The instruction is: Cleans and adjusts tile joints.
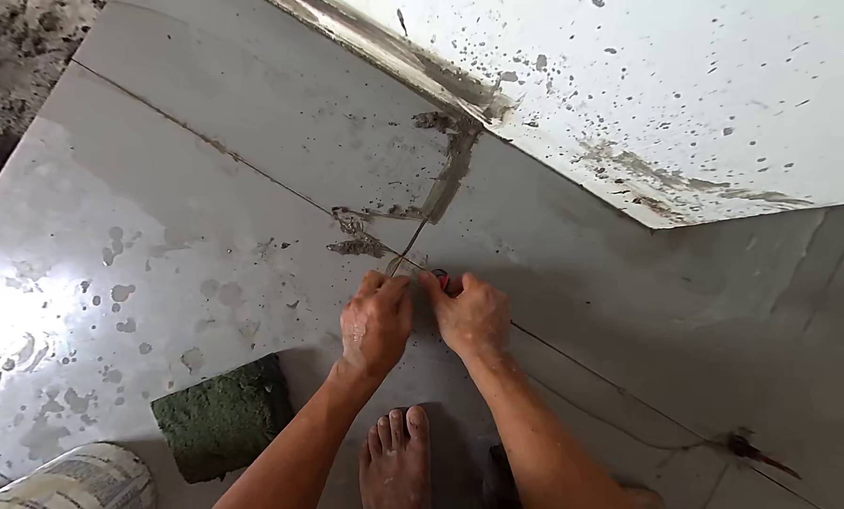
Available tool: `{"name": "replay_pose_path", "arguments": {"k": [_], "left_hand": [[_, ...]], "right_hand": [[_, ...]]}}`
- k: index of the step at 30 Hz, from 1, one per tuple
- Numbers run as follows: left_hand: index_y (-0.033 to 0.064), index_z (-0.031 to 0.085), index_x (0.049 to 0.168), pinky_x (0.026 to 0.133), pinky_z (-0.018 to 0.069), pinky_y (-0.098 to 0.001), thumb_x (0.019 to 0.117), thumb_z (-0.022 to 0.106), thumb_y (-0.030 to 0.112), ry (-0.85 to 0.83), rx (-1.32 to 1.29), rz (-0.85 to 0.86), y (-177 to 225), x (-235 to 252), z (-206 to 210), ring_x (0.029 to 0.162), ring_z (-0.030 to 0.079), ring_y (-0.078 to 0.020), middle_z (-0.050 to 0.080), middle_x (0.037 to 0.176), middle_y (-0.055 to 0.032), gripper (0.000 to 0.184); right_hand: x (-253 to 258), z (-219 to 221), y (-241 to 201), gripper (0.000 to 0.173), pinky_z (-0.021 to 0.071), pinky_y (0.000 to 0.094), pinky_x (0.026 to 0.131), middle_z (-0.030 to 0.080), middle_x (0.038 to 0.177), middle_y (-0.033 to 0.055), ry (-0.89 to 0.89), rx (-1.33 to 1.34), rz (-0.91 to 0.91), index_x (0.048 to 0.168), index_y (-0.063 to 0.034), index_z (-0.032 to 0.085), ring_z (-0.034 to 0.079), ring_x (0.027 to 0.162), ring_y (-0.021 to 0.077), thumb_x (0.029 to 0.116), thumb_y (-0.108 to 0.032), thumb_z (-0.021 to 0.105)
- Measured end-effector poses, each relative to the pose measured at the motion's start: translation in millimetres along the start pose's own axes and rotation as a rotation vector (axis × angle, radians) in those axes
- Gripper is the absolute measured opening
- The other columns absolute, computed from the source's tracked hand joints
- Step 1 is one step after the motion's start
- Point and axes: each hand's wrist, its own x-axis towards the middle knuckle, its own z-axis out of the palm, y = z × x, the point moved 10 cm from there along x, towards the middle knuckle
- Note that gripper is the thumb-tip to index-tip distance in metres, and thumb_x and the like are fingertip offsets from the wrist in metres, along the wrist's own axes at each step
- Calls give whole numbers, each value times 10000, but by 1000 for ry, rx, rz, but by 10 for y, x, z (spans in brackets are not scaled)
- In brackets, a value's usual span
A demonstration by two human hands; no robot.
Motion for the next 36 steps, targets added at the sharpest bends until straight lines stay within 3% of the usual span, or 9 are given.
{"name": "replay_pose_path", "arguments": {"k": [5,7,9,11,14,20,25,30,36], "left_hand": [[146,759,1180,719,615,-413,974,653,158,-32,-6,171,188,108,311,950,708,-245,704,1117,-81,232],[136,772,1124,740,617,-402,960,645,102,-35,-20,226,248,197,396,963,718,-237,724,1094,-74,211],[131,763,1034,693,612,-377,961,651,137,-24,15,254,257,238,421,904,718,-206,720,1011,-51,134],[112,731,972,581,579,-376,967,645,178,-22,67,260,254,250,439,787,701,-210,679,911,-54,109],[93,708,942,510,543,-396,969,627,180,-55,121,221,267,248,451,705,680,-239,650,873,-80,121],[76,670,899,500,534,-405,962,626,209,21,126,86,288,161,427,679,670,-256,631,833,-87,153],[85,662,904,486,522,-417,972,631,219,53,126,-44,260,75,451,660,679,-259,658,827,-89,153],[67,649,868,466,520,-423,928,646,178,134,123,-57,274,57,426,633,671,-264,649,804,-98,127],[56,719,941,527,548,-453,874,683,123,133,128,-55,288,5,530,735,707,-283,692,863,-110,102]], "right_hand": [[-145,-254,-101,467,514,499,572,640,667,65,90,30,-137,824,-78,696,650,628,250,969,-516,622],[-211,-339,-147,418,498,460,541,613,643,40,95,13,-186,821,-85,691,619,591,215,985,-461,607],[-217,-345,-173,375,508,450,555,623,651,35,47,-11,-186,817,-97,696,629,605,208,1006,-409,612],[-188,-305,-204,364,505,460,568,609,643,42,-19,-54,-160,793,-100,673,631,621,222,1029,-366,596],[-174,-275,-314,346,512,474,579,614,649,70,-37,-105,-134,773,-86,654,654,652,256,1036,-296,573],[-159,-284,-307,355,509,470,585,613,654,77,-41,-102,-74,764,-84,645,655,660,256,1039,-296,572],[-106,-231,-312,339,507,471,594,608,643,64,-85,-169,-124,752,-101,621,665,674,254,1032,-280,550],[14,-212,-421,438,548,501,743,684,817,101,-256,-382,-153,884,-95,665,704,869,286,1082,-416,443],[-17,-206,-503,423,539,526,776,690,891,163,-251,-319,-29,859,-44,654,698,941,334,1092,-311,422]]}}
